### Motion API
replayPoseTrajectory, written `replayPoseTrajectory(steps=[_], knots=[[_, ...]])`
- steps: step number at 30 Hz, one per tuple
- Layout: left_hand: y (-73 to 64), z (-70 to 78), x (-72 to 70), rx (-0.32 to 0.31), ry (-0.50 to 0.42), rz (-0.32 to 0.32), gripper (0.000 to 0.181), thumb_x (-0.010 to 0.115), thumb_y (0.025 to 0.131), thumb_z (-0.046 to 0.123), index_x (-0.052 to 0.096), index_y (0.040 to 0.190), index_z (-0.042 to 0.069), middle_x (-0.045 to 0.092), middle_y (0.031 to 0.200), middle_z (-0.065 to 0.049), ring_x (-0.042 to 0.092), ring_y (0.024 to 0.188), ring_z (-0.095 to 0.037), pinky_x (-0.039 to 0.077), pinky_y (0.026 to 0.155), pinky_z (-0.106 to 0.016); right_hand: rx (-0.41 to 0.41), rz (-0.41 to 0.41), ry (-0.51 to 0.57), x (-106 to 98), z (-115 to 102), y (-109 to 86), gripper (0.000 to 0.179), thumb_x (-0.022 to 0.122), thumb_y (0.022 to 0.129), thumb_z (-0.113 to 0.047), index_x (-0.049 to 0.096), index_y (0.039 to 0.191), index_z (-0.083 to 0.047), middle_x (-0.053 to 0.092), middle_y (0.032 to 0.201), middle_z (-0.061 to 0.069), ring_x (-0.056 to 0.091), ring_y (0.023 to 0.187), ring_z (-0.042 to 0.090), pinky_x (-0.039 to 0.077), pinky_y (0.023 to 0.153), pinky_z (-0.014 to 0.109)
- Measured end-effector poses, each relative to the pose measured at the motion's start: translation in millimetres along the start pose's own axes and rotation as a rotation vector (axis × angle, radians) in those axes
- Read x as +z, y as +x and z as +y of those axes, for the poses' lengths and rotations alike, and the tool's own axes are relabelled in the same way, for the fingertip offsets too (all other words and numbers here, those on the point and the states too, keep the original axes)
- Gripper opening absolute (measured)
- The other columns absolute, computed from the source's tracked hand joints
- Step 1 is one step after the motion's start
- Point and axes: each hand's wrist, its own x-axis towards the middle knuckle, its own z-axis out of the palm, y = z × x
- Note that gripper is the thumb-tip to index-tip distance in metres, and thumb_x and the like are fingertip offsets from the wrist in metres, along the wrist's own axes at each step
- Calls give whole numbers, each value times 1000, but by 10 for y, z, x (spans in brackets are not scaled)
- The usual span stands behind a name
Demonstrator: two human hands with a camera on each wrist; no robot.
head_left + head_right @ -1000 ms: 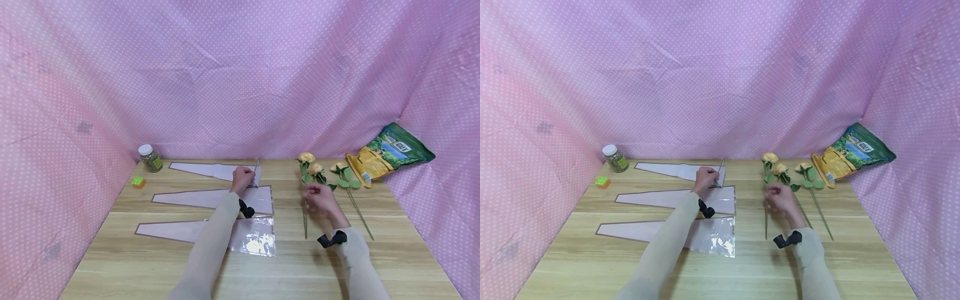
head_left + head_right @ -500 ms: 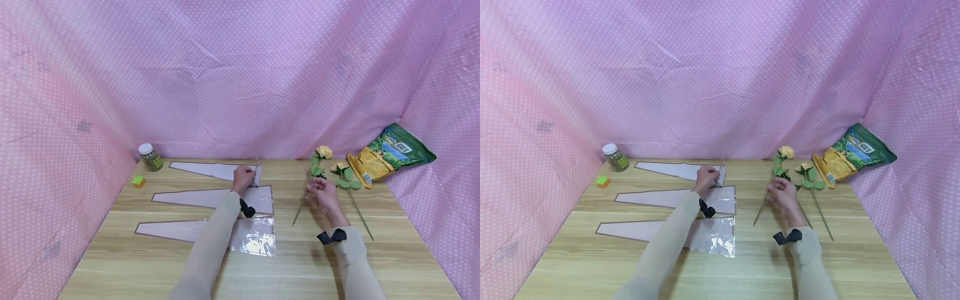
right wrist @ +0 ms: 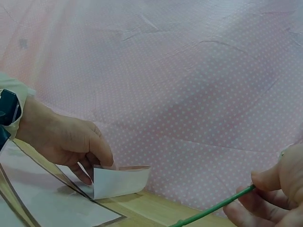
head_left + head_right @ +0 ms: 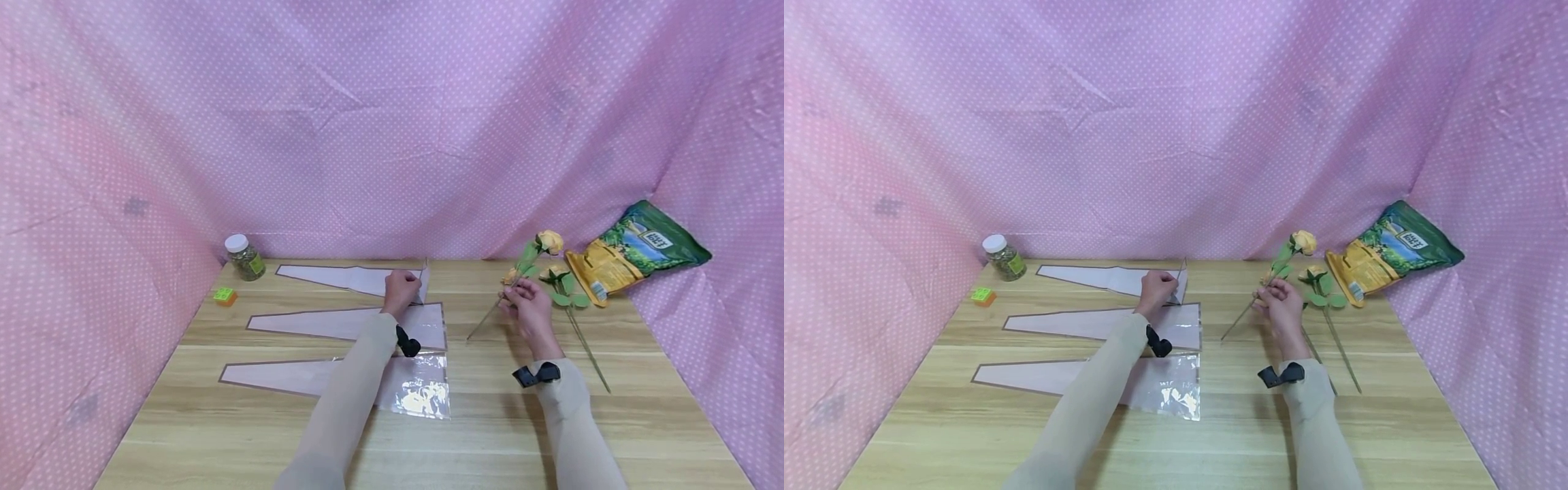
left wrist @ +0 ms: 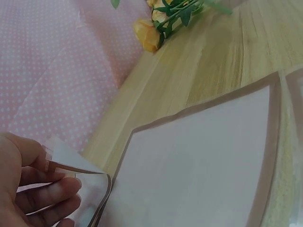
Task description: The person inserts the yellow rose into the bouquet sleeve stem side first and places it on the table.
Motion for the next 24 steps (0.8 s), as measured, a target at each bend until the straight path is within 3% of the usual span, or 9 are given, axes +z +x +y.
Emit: replayPoseTrajectory(steps=[8,14,24], knots=[[-22,56,32,48,41,20,17,63,90,11,77,88,1,74,86,-13,58,68,-15,44,58,-23,-9,80,99,52,-12,65,23,57,95,5,48,115,-4,59,80,-6,71,77,7,60,67,23],[-49,68,72,51,77,37,19,63,90,13,77,84,2,74,80,-12,56,63,-15,42,55,-23,-96,127,174,100,39,127,18,57,93,10,52,103,-5,61,75,-2,73,72,10,61,66,29],[-60,81,143,20,119,59,21,63,91,15,77,80,4,72,73,-9,56,57,-15,40,50,-24,-152,161,239,214,94,212,20,58,93,10,53,98,-8,61,77,-1,71,72,10,61,66,28]])
